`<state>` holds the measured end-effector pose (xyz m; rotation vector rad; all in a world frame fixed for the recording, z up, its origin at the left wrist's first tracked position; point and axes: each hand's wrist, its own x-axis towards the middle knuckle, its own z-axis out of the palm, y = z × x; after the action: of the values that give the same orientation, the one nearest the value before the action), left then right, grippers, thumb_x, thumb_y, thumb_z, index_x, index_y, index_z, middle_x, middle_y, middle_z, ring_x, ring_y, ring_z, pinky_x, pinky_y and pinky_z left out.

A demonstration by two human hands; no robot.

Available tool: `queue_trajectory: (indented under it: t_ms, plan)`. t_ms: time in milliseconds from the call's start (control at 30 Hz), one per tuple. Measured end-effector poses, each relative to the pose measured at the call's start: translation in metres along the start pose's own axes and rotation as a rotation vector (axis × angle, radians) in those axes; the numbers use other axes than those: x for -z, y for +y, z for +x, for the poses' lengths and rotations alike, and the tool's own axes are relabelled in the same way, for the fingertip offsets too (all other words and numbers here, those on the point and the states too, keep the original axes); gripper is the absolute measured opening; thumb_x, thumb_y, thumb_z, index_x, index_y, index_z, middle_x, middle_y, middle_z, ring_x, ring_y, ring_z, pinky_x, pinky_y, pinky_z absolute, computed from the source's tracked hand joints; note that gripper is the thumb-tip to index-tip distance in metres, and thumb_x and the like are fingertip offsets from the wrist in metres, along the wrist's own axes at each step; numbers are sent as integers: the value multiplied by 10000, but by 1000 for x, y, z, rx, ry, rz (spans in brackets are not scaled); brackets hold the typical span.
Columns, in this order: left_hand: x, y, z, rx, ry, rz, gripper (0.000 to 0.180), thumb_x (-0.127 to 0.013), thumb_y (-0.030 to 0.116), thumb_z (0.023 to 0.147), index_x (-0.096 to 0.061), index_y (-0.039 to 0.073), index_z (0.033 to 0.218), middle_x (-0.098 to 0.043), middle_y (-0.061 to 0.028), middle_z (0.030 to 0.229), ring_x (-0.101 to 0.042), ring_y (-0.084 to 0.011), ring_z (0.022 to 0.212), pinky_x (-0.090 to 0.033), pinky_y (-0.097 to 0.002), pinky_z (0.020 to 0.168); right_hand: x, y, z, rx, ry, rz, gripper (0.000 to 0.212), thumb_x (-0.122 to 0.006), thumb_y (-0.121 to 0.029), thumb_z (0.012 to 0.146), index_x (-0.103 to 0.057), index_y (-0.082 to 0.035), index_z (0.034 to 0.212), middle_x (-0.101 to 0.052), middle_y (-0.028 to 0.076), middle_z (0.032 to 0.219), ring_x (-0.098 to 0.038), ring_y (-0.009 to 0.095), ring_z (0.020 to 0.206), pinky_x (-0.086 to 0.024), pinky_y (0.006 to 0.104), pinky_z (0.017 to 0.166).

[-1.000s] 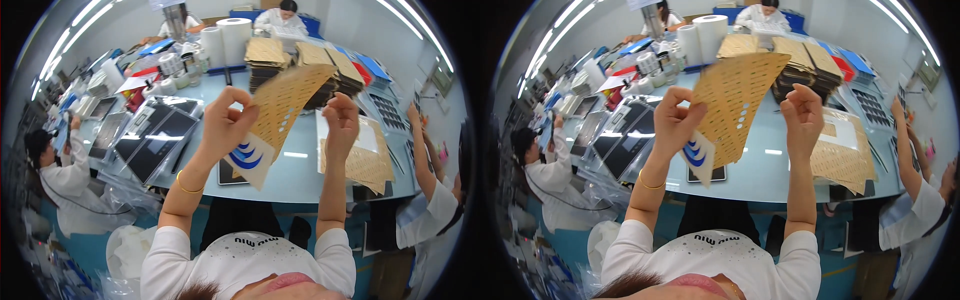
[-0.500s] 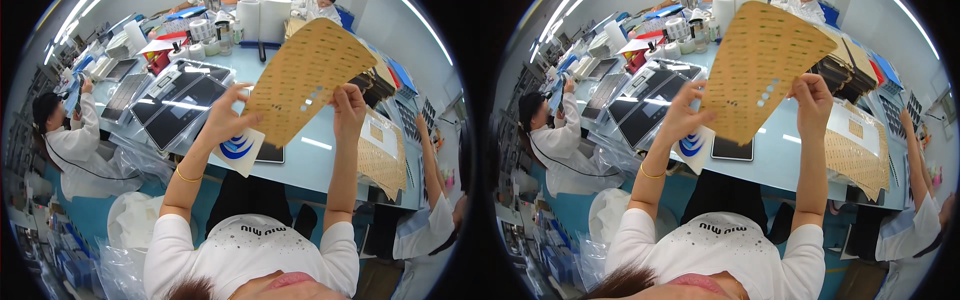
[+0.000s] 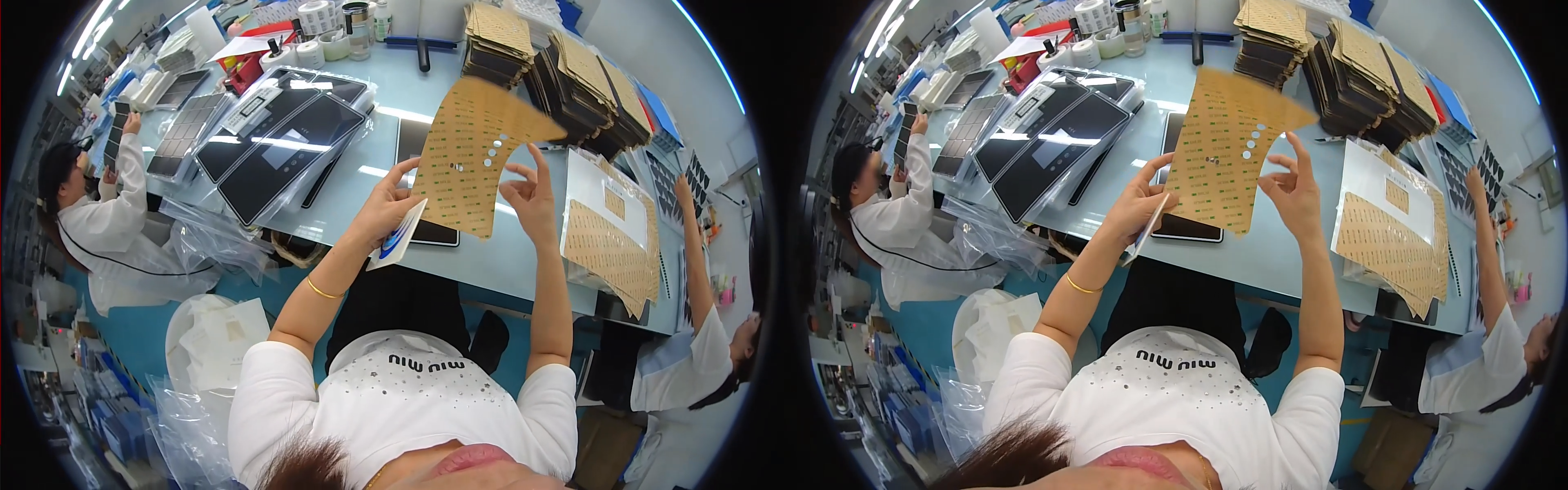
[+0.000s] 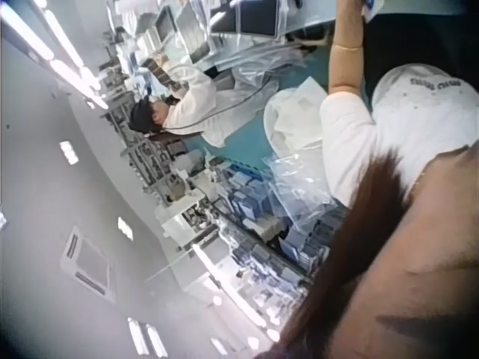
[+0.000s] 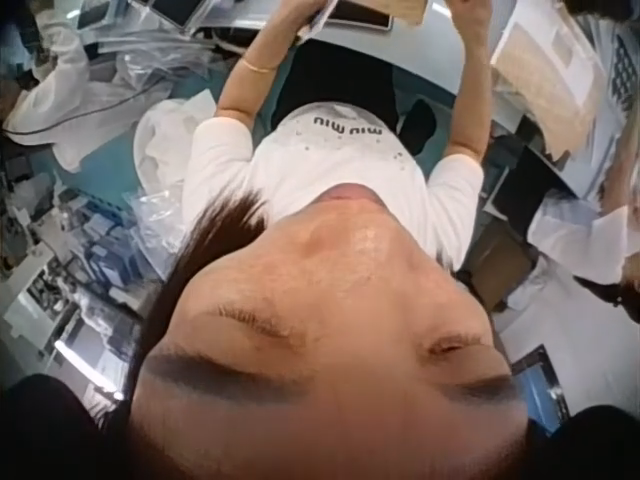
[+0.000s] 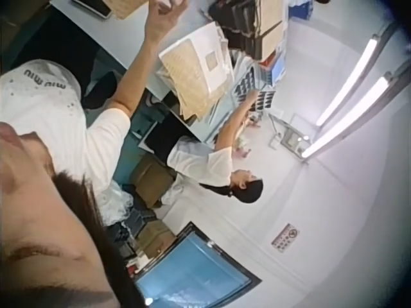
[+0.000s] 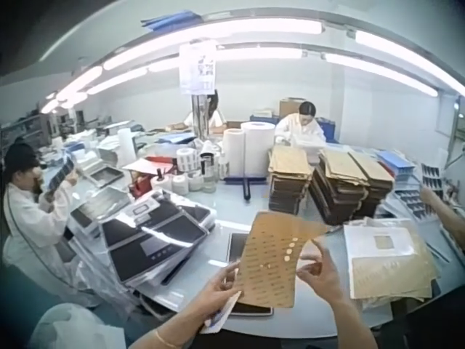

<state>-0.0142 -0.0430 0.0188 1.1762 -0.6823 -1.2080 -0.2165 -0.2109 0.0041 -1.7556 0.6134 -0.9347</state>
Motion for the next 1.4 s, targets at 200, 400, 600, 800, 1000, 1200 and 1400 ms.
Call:
queue_trajectory:
  t_ms: [200,400,600,800,1000,1200,1400]
  plan:
    - [20,-34,21,-26,-22,174,675,-653,77,793,-364,86,1403,-669,-145,929,-610,-149,652,-491,-253,611,-9,12,-8,-23,124,38,685,-587,53,846,-295,-176,1422,-594,88,1020,-630,109,728,-529,233,574]
    - [34,-50,22,-201,122,1480,816,-718,419,723,-375,137,1407,-450,-237,1354,-651,-387,867,-522,-392,774,21,24,14,319,466,-222,629,-584,46,851,-308,-115,1393,-621,97,948,-615,132,665,-509,235,546]
    - [32,-40,25,-191,-104,1529,816,-696,506,702,-407,177,1391,-383,-274,1385,-659,-378,834,-533,-388,749,31,17,27,224,416,201,746,-632,62,821,-250,-162,1421,-612,71,873,-577,99,660,-478,233,559]
    - [65,-52,-13,-439,-164,1171,485,-733,279,732,-609,101,1166,-488,-167,1278,-638,-321,827,-519,-369,749,-14,44,13,-11,222,224,734,-568,119,812,-261,-149,1422,-586,46,829,-564,88,664,-484,226,598]
    - [46,-80,-63,-391,-58,921,140,-727,26,707,-601,11,765,-631,-67,876,-584,-256,868,-484,-318,702,-45,50,0,-137,17,159,707,-574,107,822,-282,-145,1415,-575,39,795,-564,80,665,-487,229,607]
    - [39,-98,-68,-692,240,1076,171,-747,36,665,-607,28,762,-650,-84,1045,-579,-274,971,-502,-348,776,-52,54,-4,-175,-7,117,710,-578,107,822,-284,-150,1415,-588,36,793,-569,75,662,-485,226,618]
    - [41,-98,-69,-691,195,1094,186,-738,31,661,-578,13,754,-617,-106,1092,-553,-286,1000,-494,-346,827,-52,57,-9,-192,1,98,715,-581,104,820,-285,-160,1415,-596,43,797,-577,72,666,-484,222,629]
